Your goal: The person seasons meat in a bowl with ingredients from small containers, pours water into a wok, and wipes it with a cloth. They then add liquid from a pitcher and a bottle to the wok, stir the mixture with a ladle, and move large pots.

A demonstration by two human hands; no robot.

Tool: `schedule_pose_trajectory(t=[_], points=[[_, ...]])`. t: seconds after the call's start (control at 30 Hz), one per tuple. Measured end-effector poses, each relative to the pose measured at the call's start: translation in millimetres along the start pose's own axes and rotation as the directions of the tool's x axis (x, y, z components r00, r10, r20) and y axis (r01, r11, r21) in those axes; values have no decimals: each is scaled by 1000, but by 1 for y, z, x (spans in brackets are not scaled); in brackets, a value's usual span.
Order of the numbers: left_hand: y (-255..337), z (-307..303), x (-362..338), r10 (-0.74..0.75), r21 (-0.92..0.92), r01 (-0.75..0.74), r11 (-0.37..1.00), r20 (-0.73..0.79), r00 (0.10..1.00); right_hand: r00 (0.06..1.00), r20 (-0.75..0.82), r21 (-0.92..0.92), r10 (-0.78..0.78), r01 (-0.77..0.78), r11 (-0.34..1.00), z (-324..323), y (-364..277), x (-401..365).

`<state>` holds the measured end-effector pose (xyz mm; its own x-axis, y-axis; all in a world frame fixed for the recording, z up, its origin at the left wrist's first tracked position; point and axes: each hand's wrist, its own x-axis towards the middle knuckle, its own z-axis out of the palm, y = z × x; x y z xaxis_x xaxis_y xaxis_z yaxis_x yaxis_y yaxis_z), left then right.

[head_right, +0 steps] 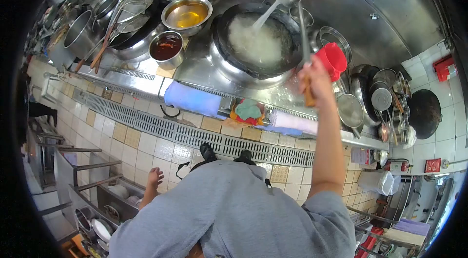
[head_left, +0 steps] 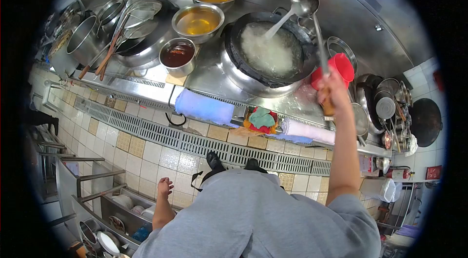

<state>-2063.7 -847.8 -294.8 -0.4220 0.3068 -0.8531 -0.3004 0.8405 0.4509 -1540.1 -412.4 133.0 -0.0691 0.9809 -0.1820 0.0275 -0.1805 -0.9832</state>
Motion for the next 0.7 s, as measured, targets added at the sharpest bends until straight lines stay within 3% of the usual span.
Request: schedule_pose_trajectory(t=[0.07,0.1,0.3,0.4,0.43,0.5,0.57,0.63,0.67,0.7], points=[[2,3,-3,10,-7,-10,1000,2,1000,993,-11,-62,119,-119,991,9,45,-17],[4,9,-4,14,-18,-14,1000,5,1000,997,-54,-226,53,-64,972,1,67,-17],[8,38,-30,79,-92,-82,992,-35,996,998,44,-458,33,-9,889,-49,98,24],[-9,55,-51,63,-101,-66,993,-37,997,990,34,-690,-134,121,714,-95,115,88],[-17,61,-59,58,-70,-59,996,-27,998,989,55,-688,-139,138,712,-104,116,99],[-38,77,-79,44,-85,-49,995,-65,997,955,102,-892,-278,212,400,-117,115,126],[-67,94,-93,26,-105,-37,994,-105,994,966,117,-874,-230,210,438,-131,122,139],[-105,112,-105,-33,-194,10,981,-112,993,933,214,-797,-288,337,501,-150,148,149],[-126,122,-115,-31,-210,6,978,-116,993,973,189,-732,-133,230,642,-142,132,128],[-147,130,-121,-47,-220,18,975,-129,991,971,206,-728,-121,235,644,-141,130,116]])
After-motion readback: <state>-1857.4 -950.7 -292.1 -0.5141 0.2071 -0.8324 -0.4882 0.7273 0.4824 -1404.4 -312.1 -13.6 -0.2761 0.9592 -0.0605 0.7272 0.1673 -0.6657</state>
